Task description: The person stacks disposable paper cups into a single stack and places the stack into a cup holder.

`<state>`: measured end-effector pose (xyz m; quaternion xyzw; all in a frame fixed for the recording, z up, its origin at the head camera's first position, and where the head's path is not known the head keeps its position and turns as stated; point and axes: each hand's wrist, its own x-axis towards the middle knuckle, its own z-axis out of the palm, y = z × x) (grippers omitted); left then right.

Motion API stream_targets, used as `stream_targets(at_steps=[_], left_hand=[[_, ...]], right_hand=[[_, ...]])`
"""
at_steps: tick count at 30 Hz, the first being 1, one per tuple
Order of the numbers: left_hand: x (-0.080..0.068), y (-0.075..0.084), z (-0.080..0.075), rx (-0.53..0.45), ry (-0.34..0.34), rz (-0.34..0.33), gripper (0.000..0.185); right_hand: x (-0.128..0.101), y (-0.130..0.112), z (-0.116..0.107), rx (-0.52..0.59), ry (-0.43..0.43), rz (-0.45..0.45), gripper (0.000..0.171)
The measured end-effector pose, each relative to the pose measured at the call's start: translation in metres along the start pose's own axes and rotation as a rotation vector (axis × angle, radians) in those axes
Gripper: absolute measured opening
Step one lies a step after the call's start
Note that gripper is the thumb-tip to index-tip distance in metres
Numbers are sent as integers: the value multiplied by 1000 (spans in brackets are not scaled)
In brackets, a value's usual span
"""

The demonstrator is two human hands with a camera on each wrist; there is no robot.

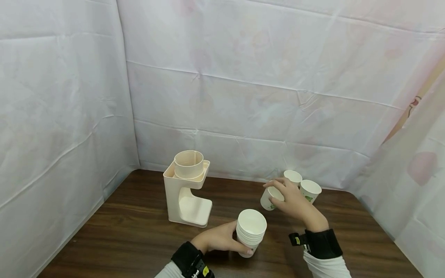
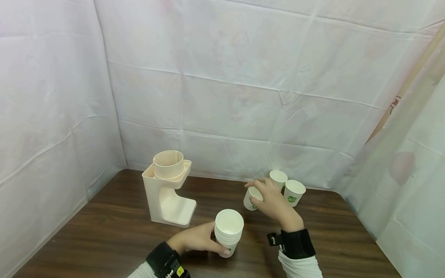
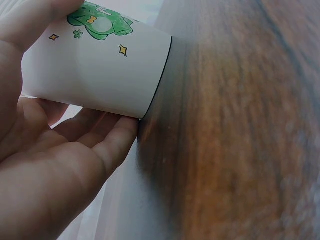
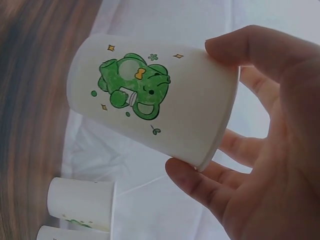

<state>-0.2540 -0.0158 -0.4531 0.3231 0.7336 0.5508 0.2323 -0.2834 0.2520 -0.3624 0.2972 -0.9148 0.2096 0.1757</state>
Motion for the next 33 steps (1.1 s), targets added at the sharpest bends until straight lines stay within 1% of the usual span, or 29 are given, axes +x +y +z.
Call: stream_targets(at_steps=[7,15,18,20,26,29,33], left_hand=[[0,0,0,5,2,4,72],[1,-2,-1,-29,-28,24,72],[1,-2,-1,-25,-31,27,72],[0,-1,0,-24,-30,21,72],[0,-1,0,-22,-23,13,72],[0,0,-1,-14,-22,11,73],[0,0,-1,-12,-14,7,72]], right_hand=[[-3,-7,-4,-21,22,-10,37],[-7,-19,-16,-38,52,-32,38],[-9,-24,-21,-29,63,-59,38],[-9,-27,-24,-28,80,-95,38],[-10,-35,-33,-34,166,-214,42],[-10,-40,-38,-38,185,-231,44],[-12,-48,-45,-40,179,-222,46]])
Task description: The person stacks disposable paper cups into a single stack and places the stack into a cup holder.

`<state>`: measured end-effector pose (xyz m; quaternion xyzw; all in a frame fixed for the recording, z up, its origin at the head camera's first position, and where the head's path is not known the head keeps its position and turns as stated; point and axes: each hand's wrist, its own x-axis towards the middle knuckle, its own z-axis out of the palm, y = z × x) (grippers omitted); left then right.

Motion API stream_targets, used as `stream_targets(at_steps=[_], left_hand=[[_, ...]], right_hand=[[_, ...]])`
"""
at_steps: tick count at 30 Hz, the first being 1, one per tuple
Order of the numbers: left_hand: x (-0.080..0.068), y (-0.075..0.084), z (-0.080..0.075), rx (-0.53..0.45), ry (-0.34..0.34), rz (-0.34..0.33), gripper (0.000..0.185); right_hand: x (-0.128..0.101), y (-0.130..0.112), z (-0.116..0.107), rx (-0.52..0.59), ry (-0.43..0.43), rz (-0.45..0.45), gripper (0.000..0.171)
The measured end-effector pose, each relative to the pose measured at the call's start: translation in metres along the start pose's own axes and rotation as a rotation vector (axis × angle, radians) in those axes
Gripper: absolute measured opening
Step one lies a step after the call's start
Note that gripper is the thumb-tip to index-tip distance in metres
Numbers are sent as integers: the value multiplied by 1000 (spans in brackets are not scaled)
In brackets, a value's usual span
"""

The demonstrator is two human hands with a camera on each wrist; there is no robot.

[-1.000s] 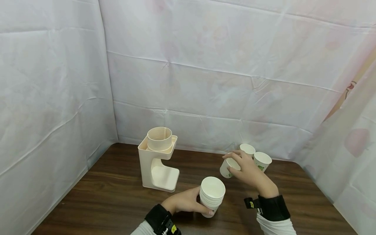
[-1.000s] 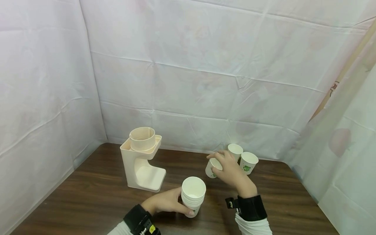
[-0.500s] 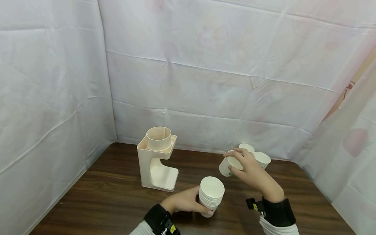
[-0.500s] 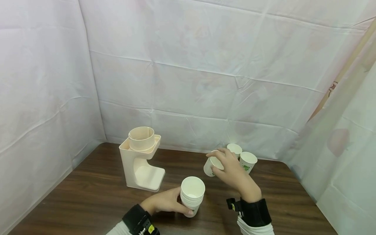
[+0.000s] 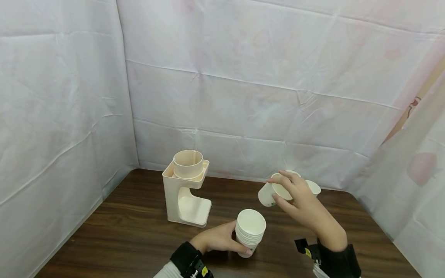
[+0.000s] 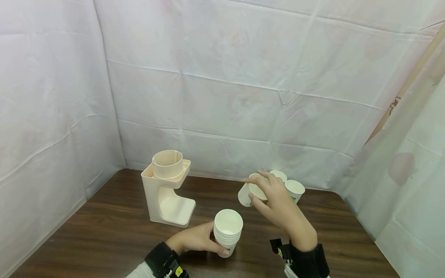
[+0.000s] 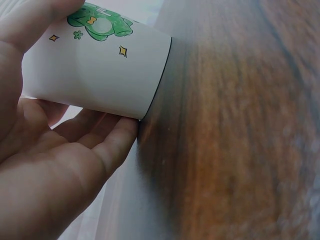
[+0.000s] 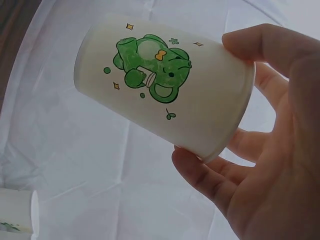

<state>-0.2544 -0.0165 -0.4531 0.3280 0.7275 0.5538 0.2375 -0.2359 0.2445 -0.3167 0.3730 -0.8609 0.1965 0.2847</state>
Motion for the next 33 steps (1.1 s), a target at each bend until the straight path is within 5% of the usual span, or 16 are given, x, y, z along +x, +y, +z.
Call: stream_targets(at_steps=[17,33], left_hand=[[2,-3,0,-33,-46,57,69],[1,-3,-2,-33,-69,44,67]], right_hand=[[3,-38,-16,-23,14,-53,46],[4,-52,-5,32,-28,-119,42]])
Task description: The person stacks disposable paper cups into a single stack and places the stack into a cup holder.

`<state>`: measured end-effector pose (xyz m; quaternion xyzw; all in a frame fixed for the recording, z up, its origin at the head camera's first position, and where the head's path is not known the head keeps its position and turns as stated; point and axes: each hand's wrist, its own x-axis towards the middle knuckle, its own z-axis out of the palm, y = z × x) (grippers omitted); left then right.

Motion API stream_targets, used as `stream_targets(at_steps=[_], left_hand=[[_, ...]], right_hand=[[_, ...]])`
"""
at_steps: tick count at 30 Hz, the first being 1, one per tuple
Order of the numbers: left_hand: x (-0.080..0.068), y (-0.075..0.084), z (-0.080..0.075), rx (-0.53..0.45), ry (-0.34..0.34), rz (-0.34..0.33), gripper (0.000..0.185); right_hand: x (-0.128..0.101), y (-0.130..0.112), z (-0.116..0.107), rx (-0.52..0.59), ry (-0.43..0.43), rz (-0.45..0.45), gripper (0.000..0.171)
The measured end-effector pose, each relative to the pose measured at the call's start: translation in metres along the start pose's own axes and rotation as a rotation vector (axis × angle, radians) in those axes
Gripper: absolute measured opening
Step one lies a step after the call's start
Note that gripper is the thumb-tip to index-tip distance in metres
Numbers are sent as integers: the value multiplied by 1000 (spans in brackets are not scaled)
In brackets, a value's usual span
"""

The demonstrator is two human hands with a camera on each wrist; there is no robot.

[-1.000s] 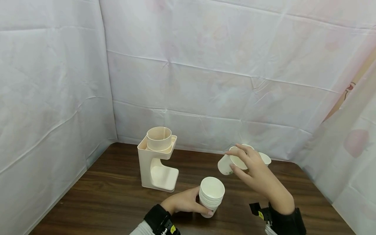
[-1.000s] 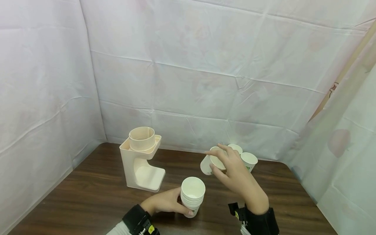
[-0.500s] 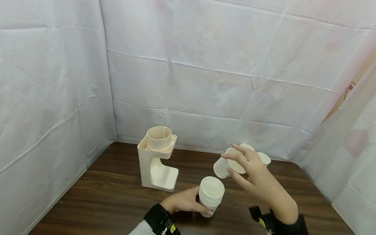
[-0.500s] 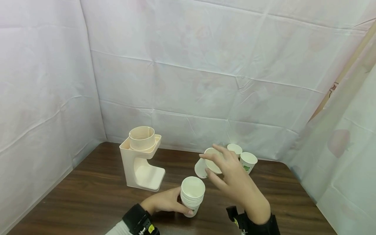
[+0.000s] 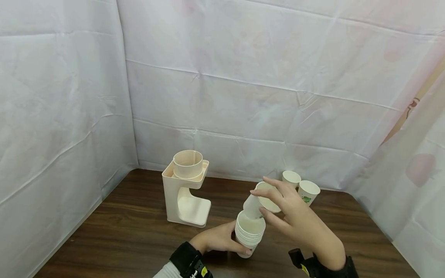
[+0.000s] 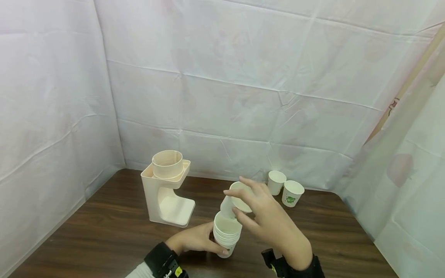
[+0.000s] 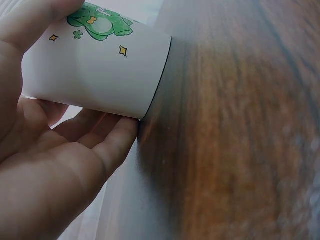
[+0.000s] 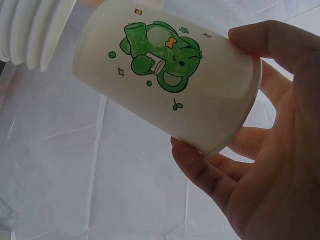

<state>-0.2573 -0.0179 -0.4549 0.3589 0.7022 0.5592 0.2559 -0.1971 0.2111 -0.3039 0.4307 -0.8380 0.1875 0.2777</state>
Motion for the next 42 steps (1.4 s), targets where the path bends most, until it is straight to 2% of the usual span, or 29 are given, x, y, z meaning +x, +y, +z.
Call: stream_targets(at_steps=[5,13,20,42], left_hand=[[0,1,0,1,3,-7,66],[0,0,-1,15,-1,2,65],[1,0,-1,37,-12,11,64],[-3,2,-1,15,-15,-11,71]], right_hand=[[3,-2,5,21,-13,-40,45],[0,-3,17,35,-117,12,53],[-4,-2,27,62,-200,84,48],[-5,-5,35,148,-383,170,33]])
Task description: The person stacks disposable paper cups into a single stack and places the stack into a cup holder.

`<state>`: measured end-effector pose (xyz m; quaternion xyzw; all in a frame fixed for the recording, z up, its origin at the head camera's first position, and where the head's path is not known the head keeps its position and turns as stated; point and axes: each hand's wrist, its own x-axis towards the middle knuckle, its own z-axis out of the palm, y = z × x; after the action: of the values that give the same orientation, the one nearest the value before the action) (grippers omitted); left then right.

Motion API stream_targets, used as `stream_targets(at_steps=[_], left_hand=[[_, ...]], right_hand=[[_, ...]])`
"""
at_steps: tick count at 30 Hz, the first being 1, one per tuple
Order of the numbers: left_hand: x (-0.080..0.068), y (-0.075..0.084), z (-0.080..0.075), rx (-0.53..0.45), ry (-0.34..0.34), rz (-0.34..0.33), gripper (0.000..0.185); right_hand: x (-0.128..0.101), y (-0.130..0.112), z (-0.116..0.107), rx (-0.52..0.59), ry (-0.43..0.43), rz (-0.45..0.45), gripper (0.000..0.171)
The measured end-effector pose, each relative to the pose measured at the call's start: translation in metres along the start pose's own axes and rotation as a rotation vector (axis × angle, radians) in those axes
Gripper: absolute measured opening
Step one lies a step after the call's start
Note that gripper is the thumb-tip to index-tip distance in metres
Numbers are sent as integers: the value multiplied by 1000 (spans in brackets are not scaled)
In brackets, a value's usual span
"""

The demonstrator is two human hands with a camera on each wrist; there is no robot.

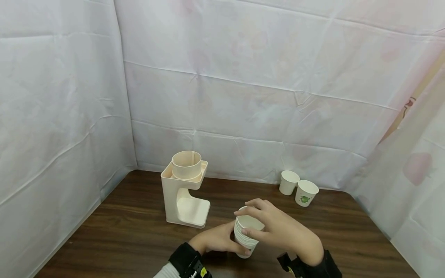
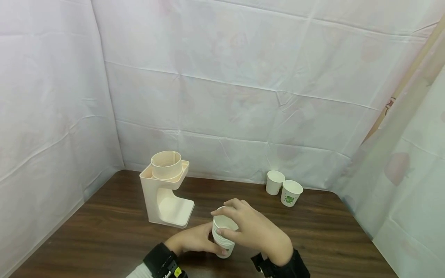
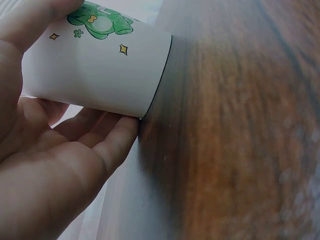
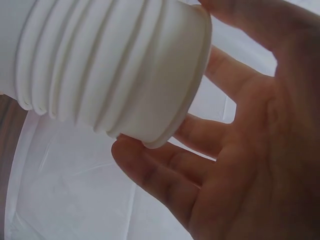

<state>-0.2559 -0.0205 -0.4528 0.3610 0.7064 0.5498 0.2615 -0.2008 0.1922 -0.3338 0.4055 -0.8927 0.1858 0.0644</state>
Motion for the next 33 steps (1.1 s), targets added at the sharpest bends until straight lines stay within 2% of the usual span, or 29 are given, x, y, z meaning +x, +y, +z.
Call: stream_targets(at_steps=[3,22,28,33], left_hand=[[0,0,0,3,6,-7,70],[-1,-1,-1,-15,3,-13,70],[0,-1,-1,-21,-8,-9,71],[-1,-1,0,-25,-4,-3,71]], right_hand=[[0,1,1,5,-27,27,34],[1,1,2,26,-84,64,34],[0,2,0,37,-90,82,42],[0,2,0,100,-106,127,49]])
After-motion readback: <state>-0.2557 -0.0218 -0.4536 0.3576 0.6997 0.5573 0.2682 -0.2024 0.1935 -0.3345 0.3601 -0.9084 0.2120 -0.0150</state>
